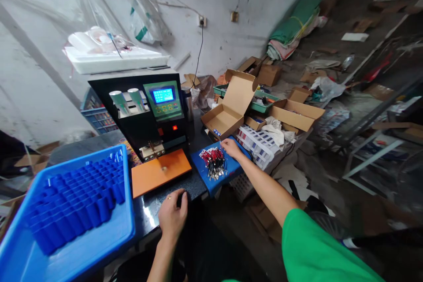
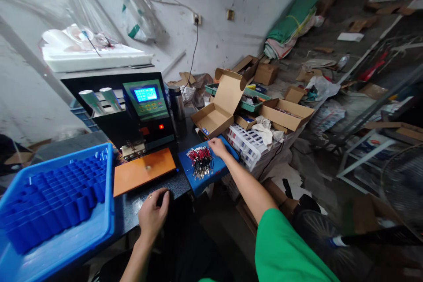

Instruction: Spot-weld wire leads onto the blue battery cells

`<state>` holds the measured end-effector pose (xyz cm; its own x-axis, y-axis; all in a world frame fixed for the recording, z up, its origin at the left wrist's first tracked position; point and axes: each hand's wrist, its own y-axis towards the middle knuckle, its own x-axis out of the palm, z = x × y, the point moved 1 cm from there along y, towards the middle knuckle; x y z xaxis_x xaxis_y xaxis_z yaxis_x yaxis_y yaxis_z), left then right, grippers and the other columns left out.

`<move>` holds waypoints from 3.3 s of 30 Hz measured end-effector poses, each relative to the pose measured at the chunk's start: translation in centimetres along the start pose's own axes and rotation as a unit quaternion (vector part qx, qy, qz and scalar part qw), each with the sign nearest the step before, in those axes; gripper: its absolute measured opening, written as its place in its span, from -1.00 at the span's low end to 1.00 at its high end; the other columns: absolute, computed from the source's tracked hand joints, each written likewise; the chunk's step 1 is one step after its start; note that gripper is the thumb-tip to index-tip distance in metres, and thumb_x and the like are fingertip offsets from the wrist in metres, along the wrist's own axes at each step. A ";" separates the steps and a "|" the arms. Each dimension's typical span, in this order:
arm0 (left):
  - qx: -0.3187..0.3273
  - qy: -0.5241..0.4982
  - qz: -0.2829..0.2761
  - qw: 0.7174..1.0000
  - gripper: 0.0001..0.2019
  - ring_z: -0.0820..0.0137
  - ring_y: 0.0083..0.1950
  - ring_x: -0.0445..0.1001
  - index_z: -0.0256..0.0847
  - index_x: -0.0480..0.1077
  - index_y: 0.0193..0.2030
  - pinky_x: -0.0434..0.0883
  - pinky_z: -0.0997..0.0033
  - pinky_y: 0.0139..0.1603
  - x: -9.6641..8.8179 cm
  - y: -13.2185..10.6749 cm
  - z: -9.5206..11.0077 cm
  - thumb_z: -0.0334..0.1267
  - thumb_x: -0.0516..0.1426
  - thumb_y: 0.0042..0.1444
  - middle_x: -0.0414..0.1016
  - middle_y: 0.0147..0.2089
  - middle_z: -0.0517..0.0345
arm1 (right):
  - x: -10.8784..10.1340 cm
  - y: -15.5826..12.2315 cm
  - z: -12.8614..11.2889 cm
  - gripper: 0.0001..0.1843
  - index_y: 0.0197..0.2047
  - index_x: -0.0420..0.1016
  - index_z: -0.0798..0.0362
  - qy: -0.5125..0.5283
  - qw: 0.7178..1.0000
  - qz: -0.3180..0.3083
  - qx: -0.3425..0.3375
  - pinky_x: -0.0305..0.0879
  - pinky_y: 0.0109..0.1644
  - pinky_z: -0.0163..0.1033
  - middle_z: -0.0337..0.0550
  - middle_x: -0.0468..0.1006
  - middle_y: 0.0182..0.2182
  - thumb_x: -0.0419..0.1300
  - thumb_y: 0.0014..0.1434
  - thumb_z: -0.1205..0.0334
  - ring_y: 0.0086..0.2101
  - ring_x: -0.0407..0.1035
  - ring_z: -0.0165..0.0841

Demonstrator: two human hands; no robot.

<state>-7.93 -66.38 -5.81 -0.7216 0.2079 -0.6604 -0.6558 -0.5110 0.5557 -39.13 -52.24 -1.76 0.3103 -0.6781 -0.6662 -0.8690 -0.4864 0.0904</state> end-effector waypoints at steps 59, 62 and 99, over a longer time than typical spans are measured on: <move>-0.023 0.381 -0.184 0.906 -0.42 -0.02 0.14 0.32 -0.23 0.27 0.29 0.28 0.05 0.07 -13.6 5.9 -6.4 -0.34 0.18 0.09 0.39 0.15 -0.25 | 12.0 -19.2 -12.2 -0.75 -0.42 0.45 0.04 0.399 0.891 -0.188 -0.110 0.29 -0.37 -0.26 -0.25 0.43 -0.55 0.25 0.11 0.04 -0.50 0.33 -0.38; -0.015 0.367 -0.173 0.914 -0.61 -0.02 0.13 0.33 -0.22 0.39 0.09 0.29 0.07 0.04 -13.2 6.0 -6.4 -0.38 0.15 0.09 0.41 0.14 -0.22 | 12.0 -19.3 -11.8 -0.75 -0.43 0.44 0.04 0.400 0.891 -0.189 -0.106 0.29 -0.36 -0.26 -0.26 0.42 -0.55 0.24 0.11 0.04 -0.51 0.33 -0.38; -0.175 -0.239 0.010 0.955 -0.70 0.29 -0.11 0.56 -0.22 0.44 -0.04 0.48 0.24 0.00 -2.5 9.2 -1.7 -0.11 0.16 0.15 0.59 -0.12 0.02 | 10.8 -10.1 -13.9 -0.63 -0.35 0.47 0.07 0.483 0.872 -0.068 -0.038 0.42 -0.31 -0.24 -0.15 0.54 -0.45 0.30 0.03 -0.10 -0.43 0.42 -0.35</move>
<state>-11.76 -72.99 0.07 -0.8075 0.5086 -0.2988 -0.5860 -0.7496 0.3078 -21.66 -62.31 0.43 0.6206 -0.7406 0.2576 -0.7818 -0.6094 0.1318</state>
